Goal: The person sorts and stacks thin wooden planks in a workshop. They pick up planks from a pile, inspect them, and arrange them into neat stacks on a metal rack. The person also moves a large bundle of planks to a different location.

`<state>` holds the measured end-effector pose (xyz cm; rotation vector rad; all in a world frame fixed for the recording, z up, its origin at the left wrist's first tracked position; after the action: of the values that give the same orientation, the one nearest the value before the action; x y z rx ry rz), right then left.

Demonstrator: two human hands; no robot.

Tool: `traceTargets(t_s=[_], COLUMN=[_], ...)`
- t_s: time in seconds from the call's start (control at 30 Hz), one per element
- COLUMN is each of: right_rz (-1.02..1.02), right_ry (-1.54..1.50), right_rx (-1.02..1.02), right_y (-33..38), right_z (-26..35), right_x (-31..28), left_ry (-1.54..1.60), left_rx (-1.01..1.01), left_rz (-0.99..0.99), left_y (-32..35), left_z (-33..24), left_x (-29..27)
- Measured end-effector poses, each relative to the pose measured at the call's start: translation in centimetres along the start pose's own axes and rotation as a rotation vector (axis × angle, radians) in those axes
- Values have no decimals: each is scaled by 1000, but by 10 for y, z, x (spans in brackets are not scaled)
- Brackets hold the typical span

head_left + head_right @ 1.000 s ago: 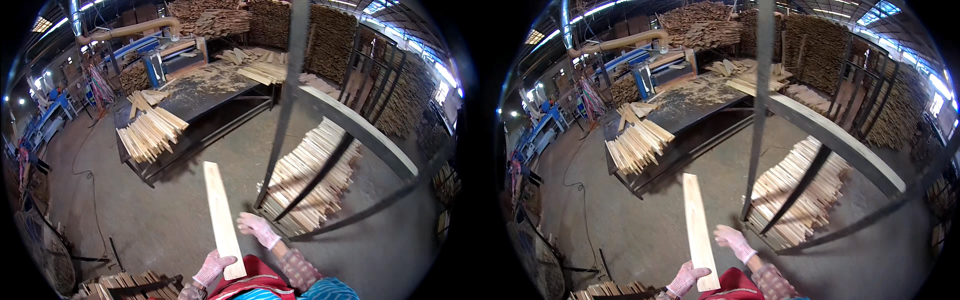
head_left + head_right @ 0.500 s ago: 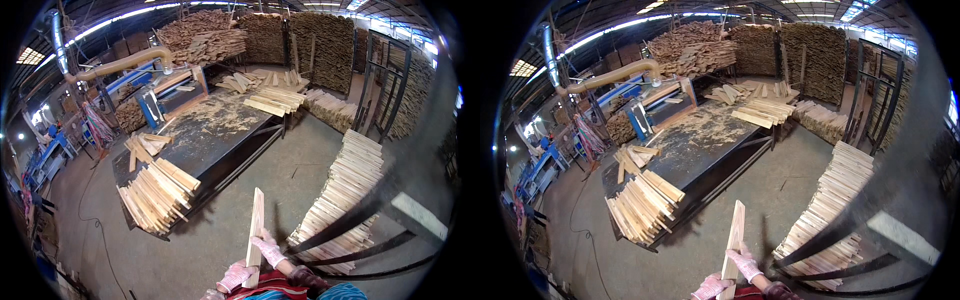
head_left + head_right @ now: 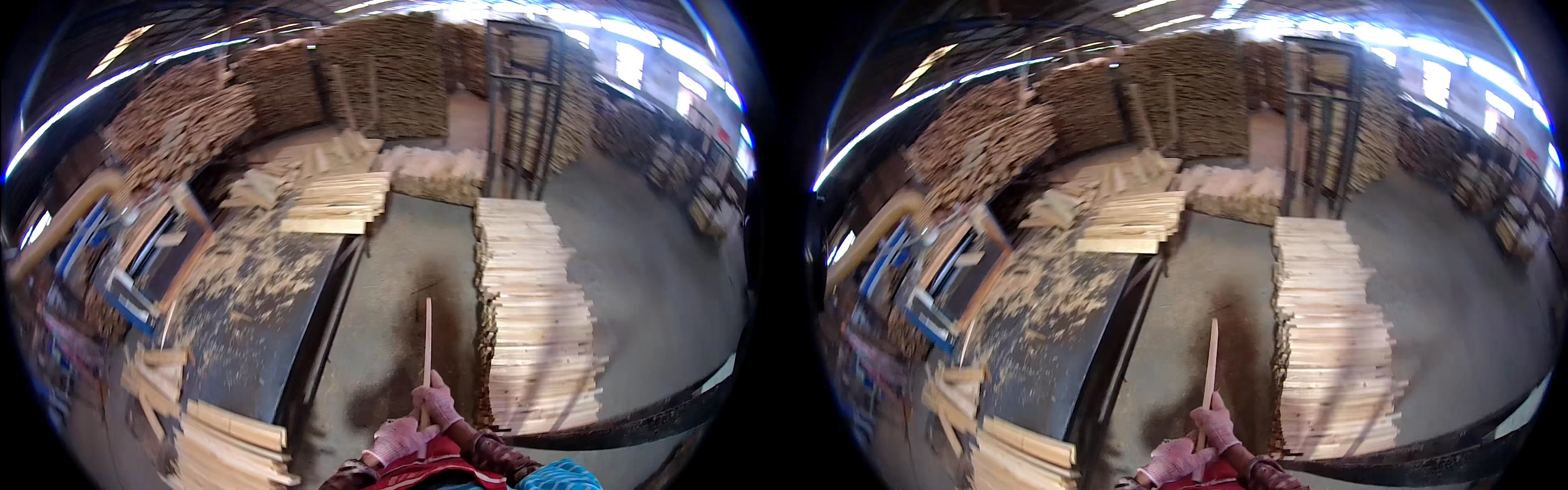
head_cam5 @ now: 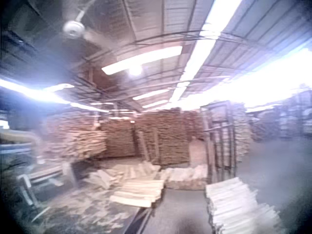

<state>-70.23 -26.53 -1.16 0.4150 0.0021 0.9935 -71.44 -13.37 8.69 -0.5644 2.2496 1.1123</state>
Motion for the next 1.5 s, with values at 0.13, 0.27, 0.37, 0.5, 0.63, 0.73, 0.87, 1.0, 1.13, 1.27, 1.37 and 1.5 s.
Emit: traceTargets(t_s=[0.13,0.27,0.37,0.5,0.63,0.73,0.87,1.0,1.13,1.27,1.37,1.5], right_rz=[-84,-344,-676,-800,-807,-687,-844,-810,-1691,-1426,-1055,-598], right_ry=[-337,-416,-371,-263,1598,1594,1801,1181,466,896,1165,1549], right_rx=[-54,-184,-187,-146,-117,335,802,861,423,646,794,795], right_y=[-37,-106,-193,-344,-484,-563,-585,-584,-540,-548,-540,-522], right_z=[38,51,46,43,-23,-46,-73,-80,-71,-42,-38,-33], right_x=[-19,-88,-154,-231,-376,-446,-567,-524,-529,-524,-519,-495], left_ry=[34,37,2,-445,-406,-352,-353,-308,-216,-177,-73,9], left_rx=[313,319,131,392,370,275,372,153,-10,-39,-136,-195], left_rz=[101,86,109,-14,79,67,-23,7,93,-5,-93,-77], left_y=[-70,-117,-172,-239,-317,-352,-411,-390,-422,-403,-381,-363], left_z=[9,0,41,145,145,137,125,149,157,132,126,153], left_x=[-20,-60,-64,-45,-64,-91,-122,-94,-93,-110,-112,-92])
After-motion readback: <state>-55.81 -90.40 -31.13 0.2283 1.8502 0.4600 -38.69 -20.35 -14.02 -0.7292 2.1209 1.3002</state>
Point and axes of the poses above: each hand's wrist, its own y-axis away from the middle knuckle, its own x-axis out of the palm, z = x × y, the point moved 6 cm from there along -y, towards the middle knuckle, and after that the axes turned 5 degrees about -x, right-handed, at the moved point
